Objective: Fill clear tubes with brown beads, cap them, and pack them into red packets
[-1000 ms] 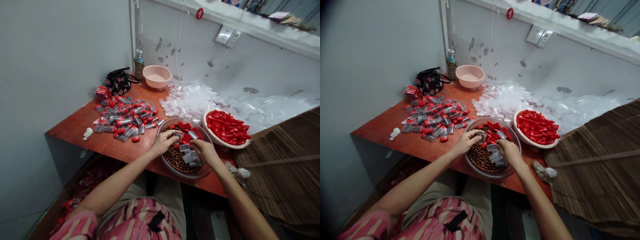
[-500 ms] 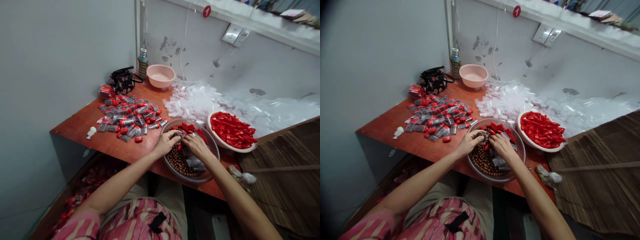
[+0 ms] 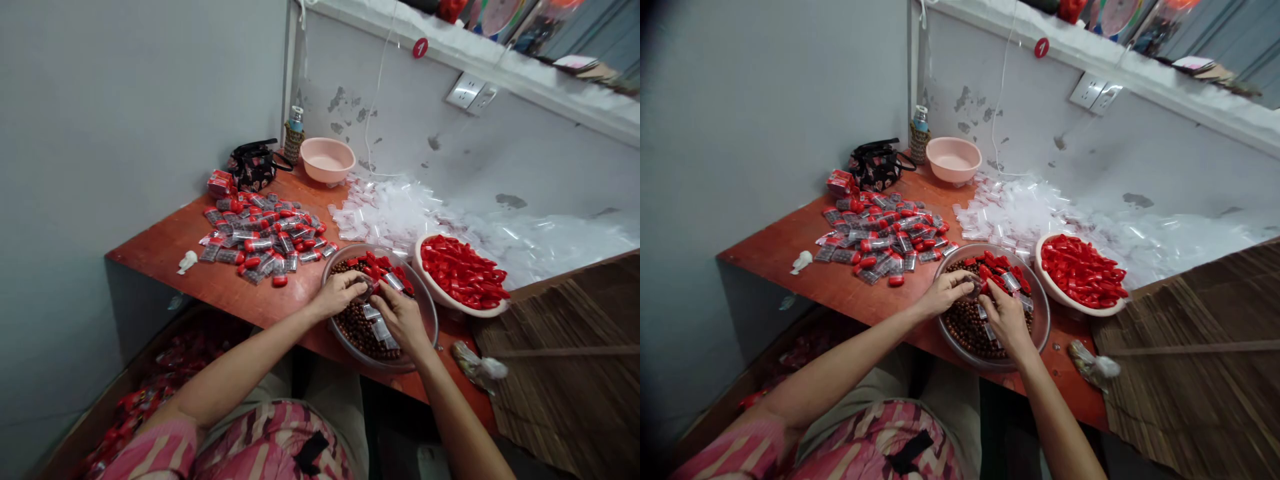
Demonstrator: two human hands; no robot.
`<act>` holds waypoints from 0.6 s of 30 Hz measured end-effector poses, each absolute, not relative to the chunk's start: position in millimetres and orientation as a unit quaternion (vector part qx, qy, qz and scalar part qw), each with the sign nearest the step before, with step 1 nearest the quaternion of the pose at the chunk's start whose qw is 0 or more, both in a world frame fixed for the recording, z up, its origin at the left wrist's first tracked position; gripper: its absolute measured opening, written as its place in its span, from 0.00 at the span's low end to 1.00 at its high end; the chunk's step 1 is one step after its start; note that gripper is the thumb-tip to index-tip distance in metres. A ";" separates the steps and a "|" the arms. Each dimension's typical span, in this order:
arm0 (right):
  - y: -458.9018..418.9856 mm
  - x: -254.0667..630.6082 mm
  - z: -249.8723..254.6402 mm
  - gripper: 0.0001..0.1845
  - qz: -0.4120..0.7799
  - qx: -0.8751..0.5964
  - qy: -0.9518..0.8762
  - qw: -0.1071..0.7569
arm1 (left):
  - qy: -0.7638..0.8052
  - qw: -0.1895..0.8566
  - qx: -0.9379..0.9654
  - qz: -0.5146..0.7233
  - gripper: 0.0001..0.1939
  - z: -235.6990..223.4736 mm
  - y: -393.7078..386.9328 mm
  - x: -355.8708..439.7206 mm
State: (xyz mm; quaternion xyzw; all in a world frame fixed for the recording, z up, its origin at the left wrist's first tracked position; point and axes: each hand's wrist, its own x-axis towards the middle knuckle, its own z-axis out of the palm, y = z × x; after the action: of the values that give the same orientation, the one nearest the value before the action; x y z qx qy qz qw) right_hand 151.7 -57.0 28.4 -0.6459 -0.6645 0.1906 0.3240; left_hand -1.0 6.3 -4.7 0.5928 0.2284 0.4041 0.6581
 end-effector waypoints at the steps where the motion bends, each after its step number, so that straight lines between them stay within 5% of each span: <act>1: -58.4 151.8 27.3 0.19 0.252 -0.636 -0.639 0.352 | 0.230 0.649 0.602 0.406 0.15 -3.2 6.0 -1.7; 6: -58.4 168.0 27.5 0.19 0.425 -0.607 -0.521 0.424 | 0.242 0.585 0.663 0.400 0.14 3.4 3.7 -5.8; 11: -61.9 179.2 48.0 0.19 0.266 -0.618 -0.604 0.428 | 0.230 0.554 0.695 0.397 0.13 6.8 -2.3 -5.3; 18: -64.5 164.9 59.1 0.10 0.122 -0.562 -0.766 0.289 | 0.242 0.526 0.715 0.393 0.12 4.5 -9.1 -4.3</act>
State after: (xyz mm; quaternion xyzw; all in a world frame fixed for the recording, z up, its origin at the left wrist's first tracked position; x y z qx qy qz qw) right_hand 164.9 -64.5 59.1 -0.5616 -0.7656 0.1222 0.2889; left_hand -4.3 -9.1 4.5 0.7148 0.2424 0.3925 0.5256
